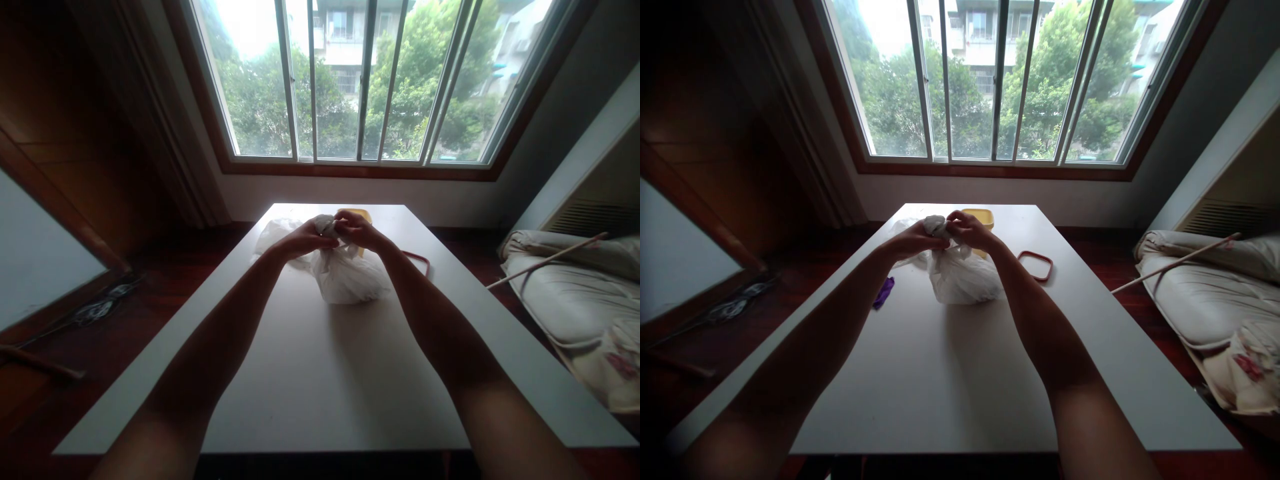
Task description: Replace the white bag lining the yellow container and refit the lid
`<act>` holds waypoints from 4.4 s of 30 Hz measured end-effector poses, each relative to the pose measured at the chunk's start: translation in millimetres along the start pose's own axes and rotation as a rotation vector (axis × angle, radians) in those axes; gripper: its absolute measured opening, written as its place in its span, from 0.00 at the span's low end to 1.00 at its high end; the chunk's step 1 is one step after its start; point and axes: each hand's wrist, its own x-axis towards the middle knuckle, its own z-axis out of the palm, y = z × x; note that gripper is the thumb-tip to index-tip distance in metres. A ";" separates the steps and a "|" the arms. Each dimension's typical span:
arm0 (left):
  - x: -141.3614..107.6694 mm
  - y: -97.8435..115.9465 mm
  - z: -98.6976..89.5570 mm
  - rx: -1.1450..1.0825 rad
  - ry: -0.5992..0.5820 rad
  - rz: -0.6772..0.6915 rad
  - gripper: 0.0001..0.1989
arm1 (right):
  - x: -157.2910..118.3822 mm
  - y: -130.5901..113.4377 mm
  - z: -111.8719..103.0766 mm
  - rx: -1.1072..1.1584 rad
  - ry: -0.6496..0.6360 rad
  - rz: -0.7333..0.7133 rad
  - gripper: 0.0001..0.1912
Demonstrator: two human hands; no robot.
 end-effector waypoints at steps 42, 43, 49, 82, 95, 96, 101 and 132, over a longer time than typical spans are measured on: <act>-3.5 -11.7 14.8 0.575 0.273 0.352 0.07 | -15.5 -28.0 -4.9 -0.246 0.189 0.298 0.13; -3.1 -12.8 13.7 0.536 0.278 0.322 0.08 | -17.3 -27.4 -6.8 -0.229 0.175 0.262 0.14; -0.1 -12.2 9.7 0.244 0.315 0.177 0.10 | -22.8 -17.6 -17.3 -0.106 0.107 0.091 0.22; -0.6 -24.8 -1.4 0.058 0.497 0.152 0.14 | -51.6 -18.0 -7.5 -0.600 0.386 -0.416 0.05; -21.6 -49.0 -22.5 0.766 0.619 0.192 0.15 | -84.9 0.1 -43.1 -0.620 0.508 -0.173 0.05; -22.6 -51.3 -23.0 0.780 0.614 0.185 0.16 | -88.5 3.0 -46.8 -0.633 0.516 -0.142 0.06; -26.8 -57.9 -23.8 0.804 0.595 0.165 0.17 | -103.0 20.8 -62.8 -0.676 0.551 -0.054 0.06; -35.0 -34.0 -13.8 0.495 0.632 0.132 0.18 | -88.6 16.7 -65.2 -0.322 0.486 -0.111 0.18</act>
